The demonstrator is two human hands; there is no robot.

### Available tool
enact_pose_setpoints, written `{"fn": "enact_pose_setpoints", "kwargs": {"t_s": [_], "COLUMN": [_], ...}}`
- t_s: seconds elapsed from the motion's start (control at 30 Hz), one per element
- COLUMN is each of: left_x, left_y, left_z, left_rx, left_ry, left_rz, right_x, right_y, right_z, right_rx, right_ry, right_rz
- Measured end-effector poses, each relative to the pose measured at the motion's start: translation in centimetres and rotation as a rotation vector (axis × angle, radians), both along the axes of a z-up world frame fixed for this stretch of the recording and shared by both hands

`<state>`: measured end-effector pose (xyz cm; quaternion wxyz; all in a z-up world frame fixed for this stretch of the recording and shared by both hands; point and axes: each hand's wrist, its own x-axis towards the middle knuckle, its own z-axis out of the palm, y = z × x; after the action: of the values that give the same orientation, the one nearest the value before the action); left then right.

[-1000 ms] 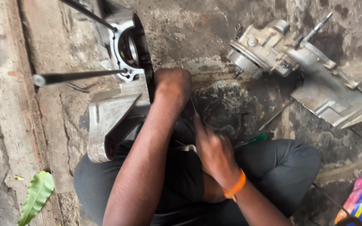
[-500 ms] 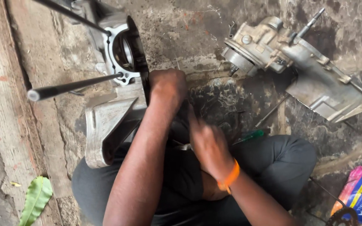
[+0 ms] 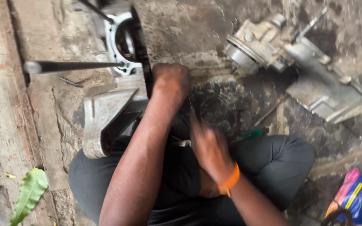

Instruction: The person sits on the ground and uses a metal file to smooth the surface of a disassembled engine casing. They repeatedly file the same area, occasionally lifting the file to inspect the surface.

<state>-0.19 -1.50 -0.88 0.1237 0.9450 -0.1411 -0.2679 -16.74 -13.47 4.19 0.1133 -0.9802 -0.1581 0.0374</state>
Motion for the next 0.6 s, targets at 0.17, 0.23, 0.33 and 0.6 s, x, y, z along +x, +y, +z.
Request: {"fn": "enact_pose_setpoints", "kwargs": {"t_s": [0.17,0.23,0.33,0.6], "left_x": [0.4,0.5,0.1,0.4], "left_y": [0.5,0.5,0.2,0.6], "left_z": [-0.4,-0.5,-0.3,0.6], "left_rx": [0.031,-0.002,0.052,-0.011], "left_ry": [0.092,0.035,-0.001,0.094], "left_rz": [-0.021,-0.002,-0.038,0.01], "right_x": [-0.4,-1.0,0.2,1.6], "right_y": [0.2,-0.2,0.3,0.6], "right_z": [-0.3,-0.1,0.7,1.6], "right_rx": [-0.047,-0.073,0.061,0.151], "right_ry": [-0.028,-0.039,-0.061,-0.034], "right_rz": [-0.004,0.014,0.042,-0.036]}}
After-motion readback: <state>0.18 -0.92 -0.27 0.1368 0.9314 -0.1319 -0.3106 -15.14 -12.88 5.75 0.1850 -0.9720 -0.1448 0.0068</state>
